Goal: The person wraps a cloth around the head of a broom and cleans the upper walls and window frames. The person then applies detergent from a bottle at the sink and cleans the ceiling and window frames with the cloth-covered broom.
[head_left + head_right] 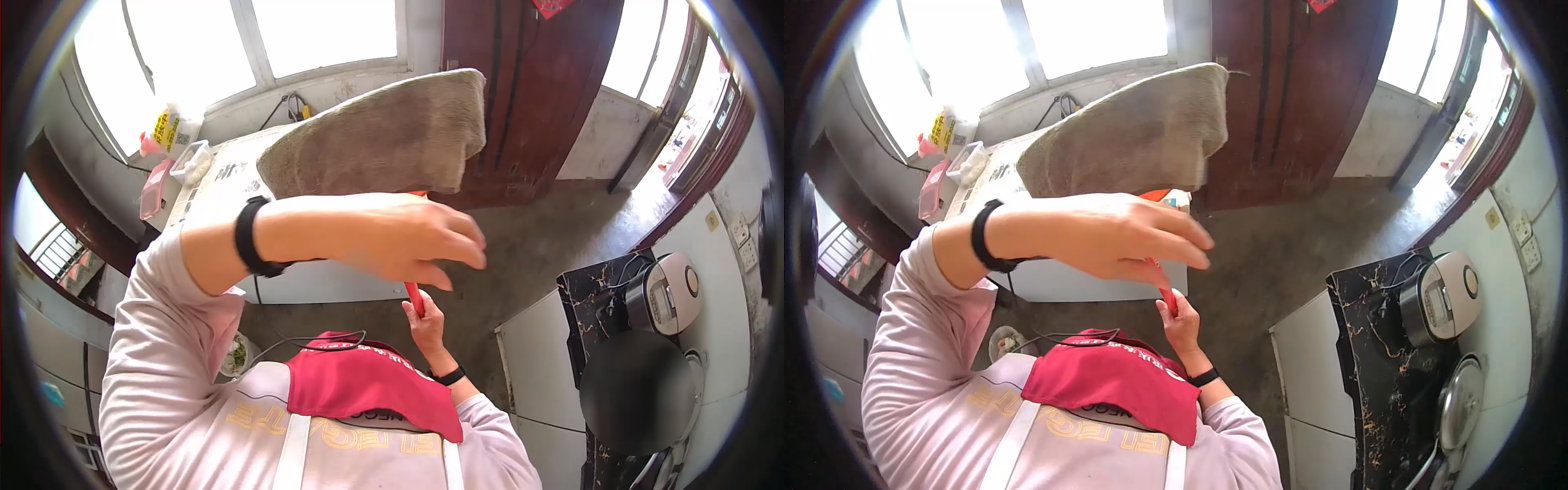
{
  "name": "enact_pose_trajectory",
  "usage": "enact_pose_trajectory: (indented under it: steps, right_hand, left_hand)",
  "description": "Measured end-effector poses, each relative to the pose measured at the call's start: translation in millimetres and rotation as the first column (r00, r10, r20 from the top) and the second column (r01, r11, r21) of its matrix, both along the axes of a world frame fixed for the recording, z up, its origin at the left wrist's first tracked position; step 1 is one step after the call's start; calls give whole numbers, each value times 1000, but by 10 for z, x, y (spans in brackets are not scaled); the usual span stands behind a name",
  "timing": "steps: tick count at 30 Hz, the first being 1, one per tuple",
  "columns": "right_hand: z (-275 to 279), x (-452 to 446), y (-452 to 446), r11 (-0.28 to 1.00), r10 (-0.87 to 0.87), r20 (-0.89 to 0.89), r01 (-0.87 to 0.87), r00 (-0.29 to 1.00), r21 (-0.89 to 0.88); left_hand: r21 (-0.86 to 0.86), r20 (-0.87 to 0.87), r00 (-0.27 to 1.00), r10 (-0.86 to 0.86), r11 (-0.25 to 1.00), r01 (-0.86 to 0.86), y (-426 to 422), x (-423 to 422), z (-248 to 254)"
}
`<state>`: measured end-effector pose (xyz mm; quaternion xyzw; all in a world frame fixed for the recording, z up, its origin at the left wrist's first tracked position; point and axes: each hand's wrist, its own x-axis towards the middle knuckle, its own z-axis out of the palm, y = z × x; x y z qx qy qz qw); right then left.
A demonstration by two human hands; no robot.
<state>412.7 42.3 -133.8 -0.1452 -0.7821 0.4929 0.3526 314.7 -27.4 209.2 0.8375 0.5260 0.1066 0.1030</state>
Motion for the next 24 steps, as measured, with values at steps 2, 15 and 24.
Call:
enact_pose_trajectory:
  steps: [2,15,24]
  right_hand:
    - [66,40,45,996,-11,-58,6,998,-85]
    - [1208,-583,331,971,103,-179,-138,979,-194]
    - [1941,-1054,-138,971,239,-446,-222,863,91]
  left_hand:
    - [96,163,984,69,992,-85,-224,-140,-25]
    - [3,771,546,330,854,-521,-408,-520,-1273]
    - [106,985,174,12,753,-649,-102,-769,-370]
